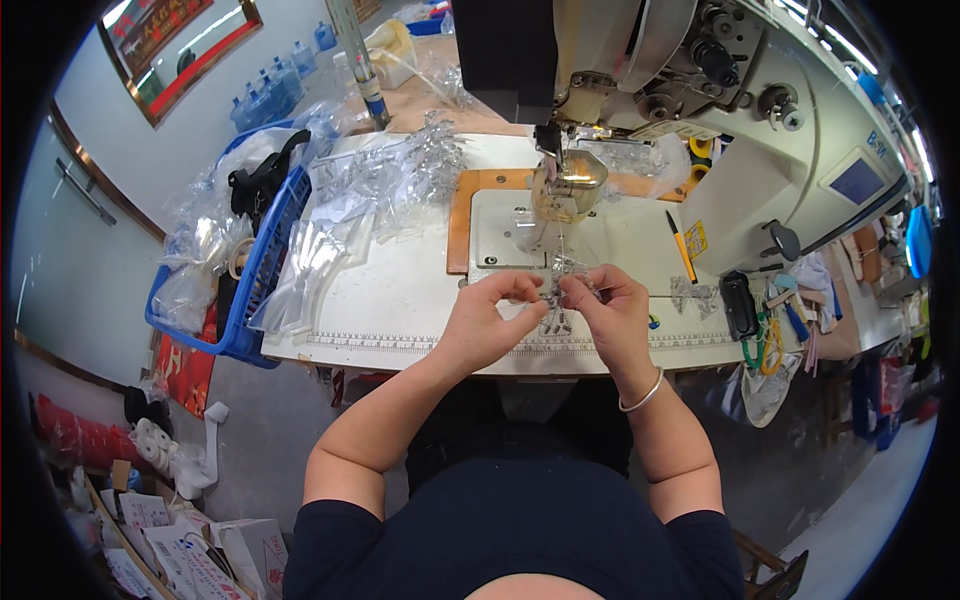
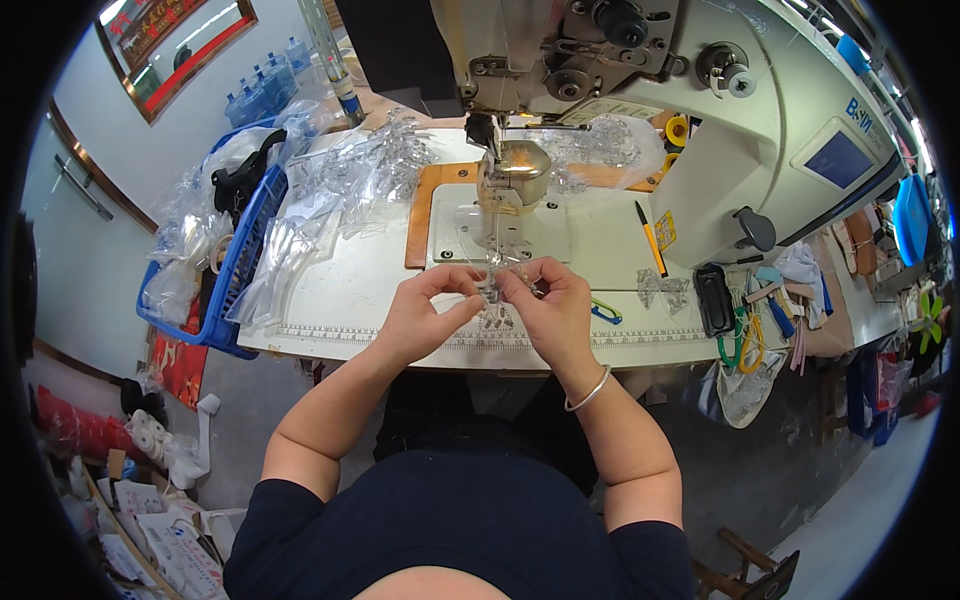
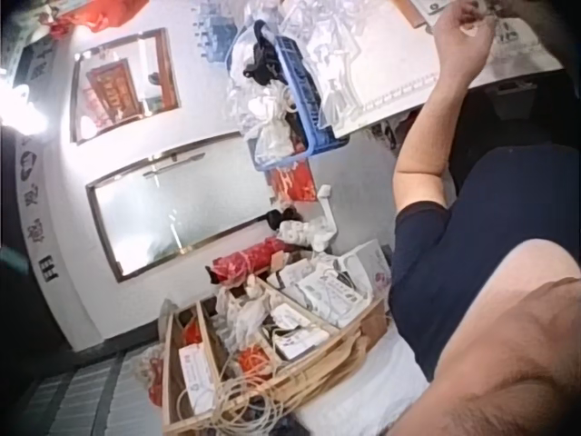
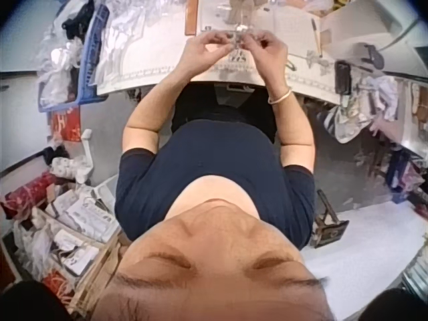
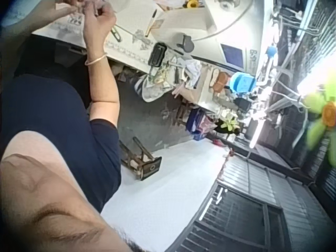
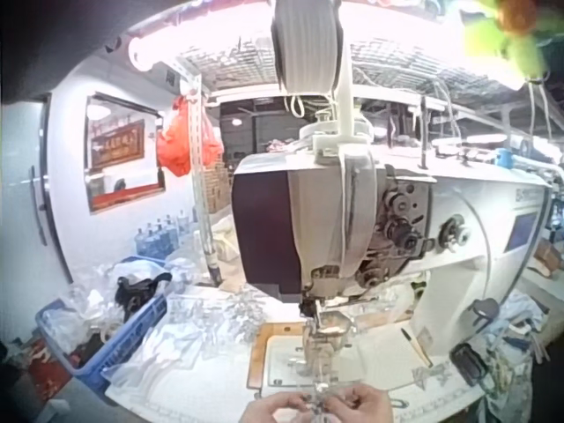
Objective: The person aligns small transparent plastic pieces and sews them together using a sewing machine. They repeatedly pick up pieces, position them under the needle, sew, and trim excess material. The person also handles a roll of tape and a plastic bag containing additional parts.
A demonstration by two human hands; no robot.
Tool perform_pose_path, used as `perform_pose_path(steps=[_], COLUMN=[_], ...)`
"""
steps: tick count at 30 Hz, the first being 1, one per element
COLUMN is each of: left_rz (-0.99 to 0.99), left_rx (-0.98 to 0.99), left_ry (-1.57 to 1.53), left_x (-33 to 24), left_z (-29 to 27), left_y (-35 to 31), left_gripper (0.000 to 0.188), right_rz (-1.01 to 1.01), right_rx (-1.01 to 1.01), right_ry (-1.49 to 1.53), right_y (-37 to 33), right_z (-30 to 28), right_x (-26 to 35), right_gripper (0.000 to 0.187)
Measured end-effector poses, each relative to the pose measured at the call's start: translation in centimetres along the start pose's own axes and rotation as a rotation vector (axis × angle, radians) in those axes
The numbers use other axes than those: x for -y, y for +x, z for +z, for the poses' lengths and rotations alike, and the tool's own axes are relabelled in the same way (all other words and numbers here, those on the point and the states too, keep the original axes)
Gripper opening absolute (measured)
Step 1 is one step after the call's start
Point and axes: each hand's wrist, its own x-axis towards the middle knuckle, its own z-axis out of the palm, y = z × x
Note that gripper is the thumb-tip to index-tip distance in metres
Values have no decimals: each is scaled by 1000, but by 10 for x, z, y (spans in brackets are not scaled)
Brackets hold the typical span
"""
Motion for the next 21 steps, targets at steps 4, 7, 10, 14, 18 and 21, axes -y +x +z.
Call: perform_pose_path(steps=[4, 7, 10, 14, 18, 21], left_rz=[-22, -202, -253, -295, -284, -234], left_rx=[-1, 68, 107, 130, 90, 49], left_ry=[10, -125, -223, -271, -291, -302], left_x=[-1, 11, 19, 20, 22, 27], left_z=[2, -2, -3, -3, -2, 2], left_y=[5, 7, 10, 12, 10, 8], left_gripper=[16, 17, 15, 11, 13, 14], right_rz=[-14, 64, 159, 175, 191, 185], right_rx=[0, 42, 79, 85, 103, 143], right_ry=[-66, 28, 112, 146, 182, 167], right_y=[0, 2, 6, 9, 11, 13], right_z=[1, -2, -4, -6, -5, -9], right_x=[-7, -10, -12, -14, -14, -17], right_gripper=[14, 15, 17, 18, 20, 21])
